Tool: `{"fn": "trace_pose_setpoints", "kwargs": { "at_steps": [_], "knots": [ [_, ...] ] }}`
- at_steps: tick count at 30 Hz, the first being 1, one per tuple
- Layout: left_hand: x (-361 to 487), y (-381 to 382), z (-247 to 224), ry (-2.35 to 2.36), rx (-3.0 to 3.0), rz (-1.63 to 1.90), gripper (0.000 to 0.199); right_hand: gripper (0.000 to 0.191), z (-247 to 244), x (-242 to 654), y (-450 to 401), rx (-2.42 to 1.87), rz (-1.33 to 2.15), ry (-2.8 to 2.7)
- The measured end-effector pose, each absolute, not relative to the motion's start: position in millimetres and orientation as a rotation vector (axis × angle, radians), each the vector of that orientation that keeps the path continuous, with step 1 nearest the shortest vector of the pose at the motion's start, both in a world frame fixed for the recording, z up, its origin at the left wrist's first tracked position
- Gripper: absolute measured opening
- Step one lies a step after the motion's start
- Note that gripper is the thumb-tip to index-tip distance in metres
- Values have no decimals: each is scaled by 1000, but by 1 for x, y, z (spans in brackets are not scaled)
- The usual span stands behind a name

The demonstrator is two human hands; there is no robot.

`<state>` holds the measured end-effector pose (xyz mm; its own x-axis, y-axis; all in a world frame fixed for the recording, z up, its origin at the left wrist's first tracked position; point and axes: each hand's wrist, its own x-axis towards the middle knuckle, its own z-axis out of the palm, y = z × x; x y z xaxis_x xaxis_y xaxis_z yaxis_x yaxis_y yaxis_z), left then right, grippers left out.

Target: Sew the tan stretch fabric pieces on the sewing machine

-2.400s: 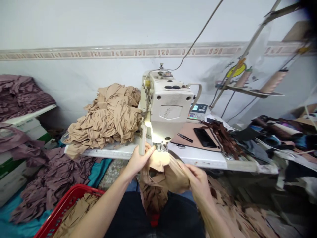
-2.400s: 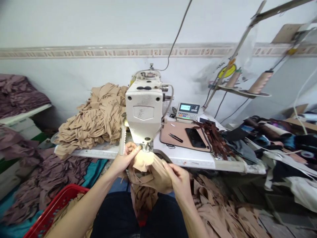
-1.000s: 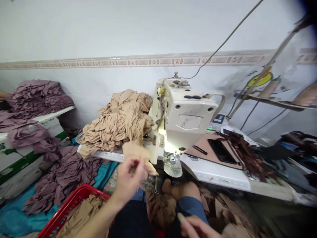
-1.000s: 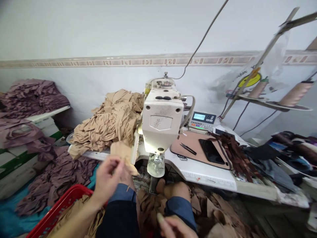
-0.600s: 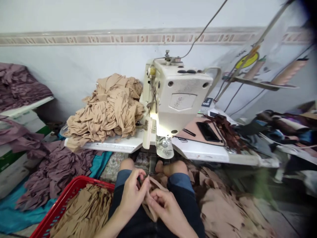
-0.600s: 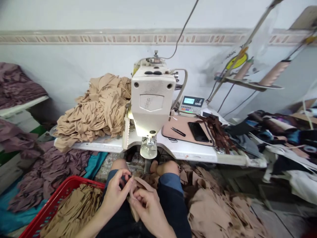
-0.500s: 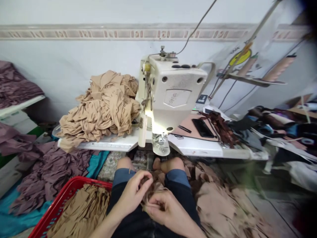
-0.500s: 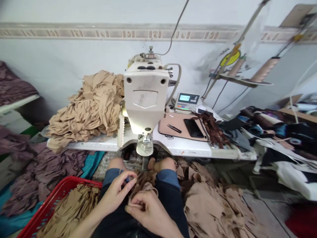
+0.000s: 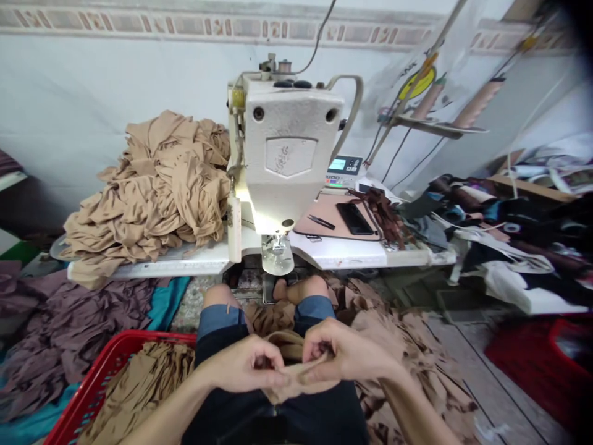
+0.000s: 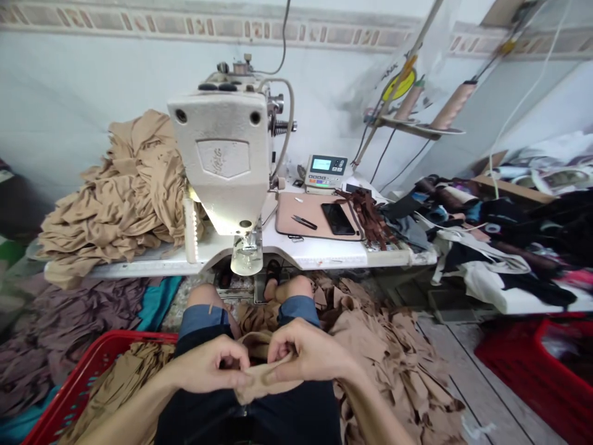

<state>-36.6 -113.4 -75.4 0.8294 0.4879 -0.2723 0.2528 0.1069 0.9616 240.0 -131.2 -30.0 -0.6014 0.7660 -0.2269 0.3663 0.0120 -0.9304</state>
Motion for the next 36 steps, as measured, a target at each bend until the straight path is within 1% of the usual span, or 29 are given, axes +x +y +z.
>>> {"fn": "trace_pose_setpoints", "kwargs": {
  "at_steps": [3,6,10,12,16,21,23,26,30,36],
  "knots": [
    [-34,-108,-67,783,1502,345,42,27,-31,240,-124,-1126,1784,-1879],
    [-32,-103,-58,886,1584,439,38,32,-34,229,-120,-1053,1714,-1787],
    [-32,-98,-49,922,1610,522,33,42,-36,219,-114,-1112,1538,-1703],
    [-35,-95,-47,948,1542,616,31,43,-33,218,-110,-1173,1423,-1663],
    [-43,-90,-41,947,1522,767,38,44,-23,215,-107,-1236,1234,-1642],
    [-50,-80,-28,938,1858,860,29,37,-10,203,-118,-1242,832,-1804],
    [-50,-77,-24,931,1946,916,28,32,-6,199,-119,-1235,681,-1832],
    [-46,-73,-17,931,1993,991,29,29,-1,196,-114,-1233,559,-1779],
    [-37,-65,-8,953,1921,1041,34,31,2,195,-97,-1253,563,-1608],
    [-27,-50,-5,1046,1681,1051,33,32,-1,194,-76,-1291,745,-1398]
  ]
}}
